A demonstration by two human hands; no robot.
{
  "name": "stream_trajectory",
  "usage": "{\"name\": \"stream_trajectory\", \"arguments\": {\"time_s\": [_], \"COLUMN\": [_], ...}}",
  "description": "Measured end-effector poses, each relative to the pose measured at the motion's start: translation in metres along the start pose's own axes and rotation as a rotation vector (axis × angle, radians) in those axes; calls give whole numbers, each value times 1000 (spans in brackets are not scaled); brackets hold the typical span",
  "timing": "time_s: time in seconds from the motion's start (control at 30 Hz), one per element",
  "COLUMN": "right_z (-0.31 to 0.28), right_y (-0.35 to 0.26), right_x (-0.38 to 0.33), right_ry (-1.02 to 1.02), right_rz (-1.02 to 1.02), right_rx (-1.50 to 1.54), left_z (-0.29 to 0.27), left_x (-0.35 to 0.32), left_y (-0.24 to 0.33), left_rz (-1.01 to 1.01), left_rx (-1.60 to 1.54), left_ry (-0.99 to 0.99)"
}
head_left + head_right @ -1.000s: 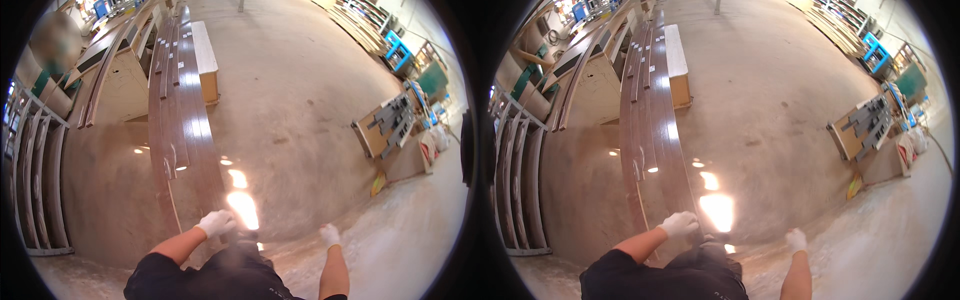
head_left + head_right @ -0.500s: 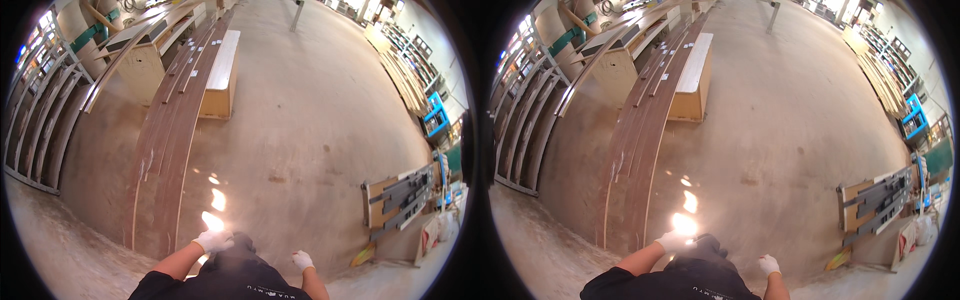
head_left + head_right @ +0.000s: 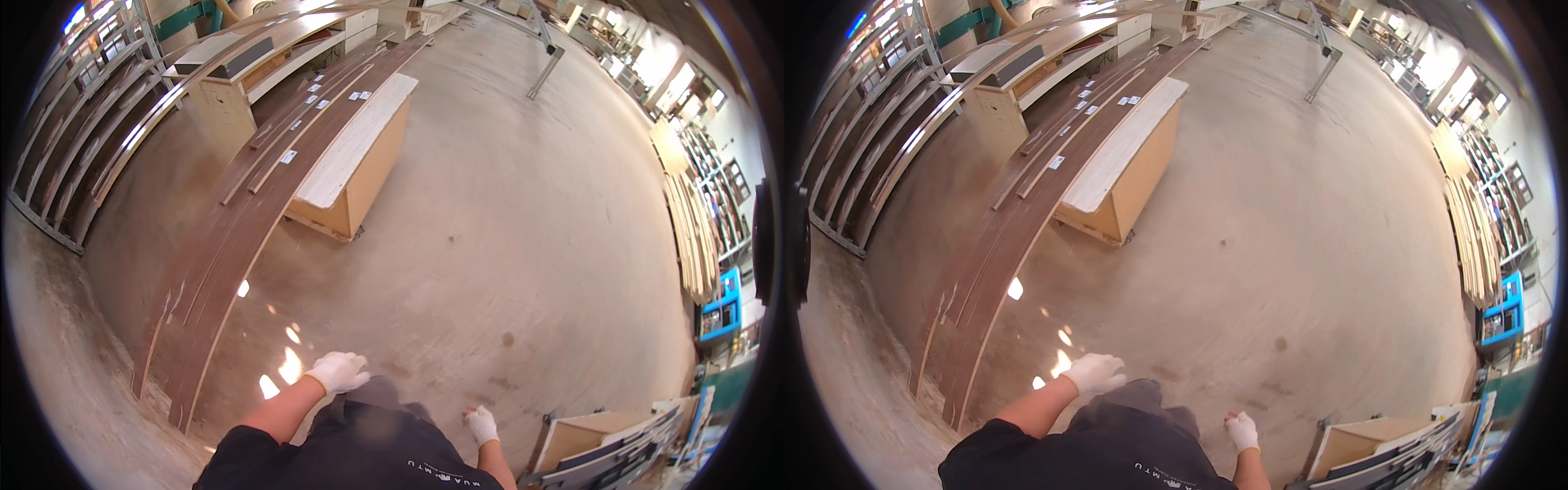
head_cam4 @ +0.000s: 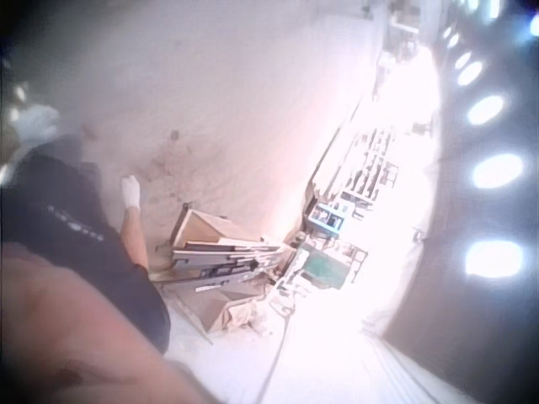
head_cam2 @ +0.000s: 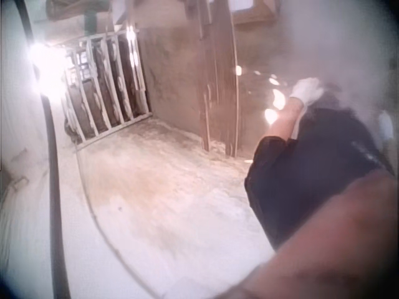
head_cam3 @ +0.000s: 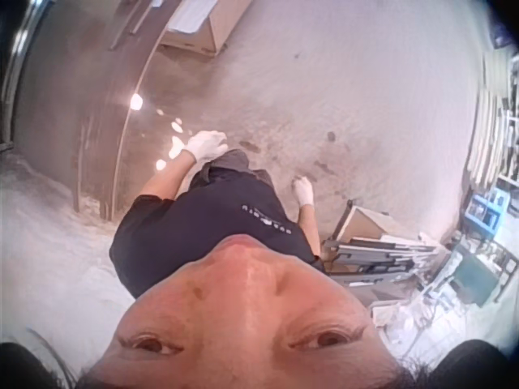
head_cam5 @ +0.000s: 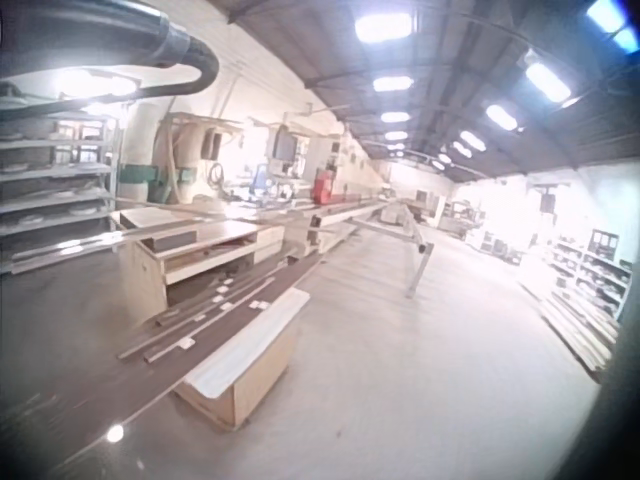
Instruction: The person operates a machine, then walks to a workbench and wipes a metal surface with a cloth. They pick up long wooden planks, carry them across the workshop, and place them on a conveyor. The person returns to the machine and repeats the cycle.
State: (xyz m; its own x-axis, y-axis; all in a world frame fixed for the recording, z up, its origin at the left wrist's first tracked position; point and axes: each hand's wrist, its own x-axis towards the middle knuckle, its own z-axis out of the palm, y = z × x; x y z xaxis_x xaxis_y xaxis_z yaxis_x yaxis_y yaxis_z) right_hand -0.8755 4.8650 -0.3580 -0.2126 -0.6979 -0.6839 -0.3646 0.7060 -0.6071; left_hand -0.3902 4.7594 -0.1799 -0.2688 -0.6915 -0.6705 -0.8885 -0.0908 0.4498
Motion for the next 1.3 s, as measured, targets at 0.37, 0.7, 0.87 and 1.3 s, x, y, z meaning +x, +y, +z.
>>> {"name": "stream_trajectory", "arguments": {"time_s": [0.37, 0.7, 0.87, 1.3], "right_z": [-198, -334, -296, -255], "right_y": [-205, -380, -584, -1302], "right_x": [273, 582, 701, 654], "right_ry": [-229, -491, -138, -346], "right_rz": [-53, -651, 10, -1249], "right_rx": [-442, -1521, -93, 308], "left_z": [-183, -326, -417, -727], "left_x": [244, 405, 531, 758], "left_y": [181, 237, 217, 200], "left_rz": [-71, -81, -206, -266], "left_rx": [-48, -423, -250, -403], "left_ry": [124, 328, 94, 460]}}
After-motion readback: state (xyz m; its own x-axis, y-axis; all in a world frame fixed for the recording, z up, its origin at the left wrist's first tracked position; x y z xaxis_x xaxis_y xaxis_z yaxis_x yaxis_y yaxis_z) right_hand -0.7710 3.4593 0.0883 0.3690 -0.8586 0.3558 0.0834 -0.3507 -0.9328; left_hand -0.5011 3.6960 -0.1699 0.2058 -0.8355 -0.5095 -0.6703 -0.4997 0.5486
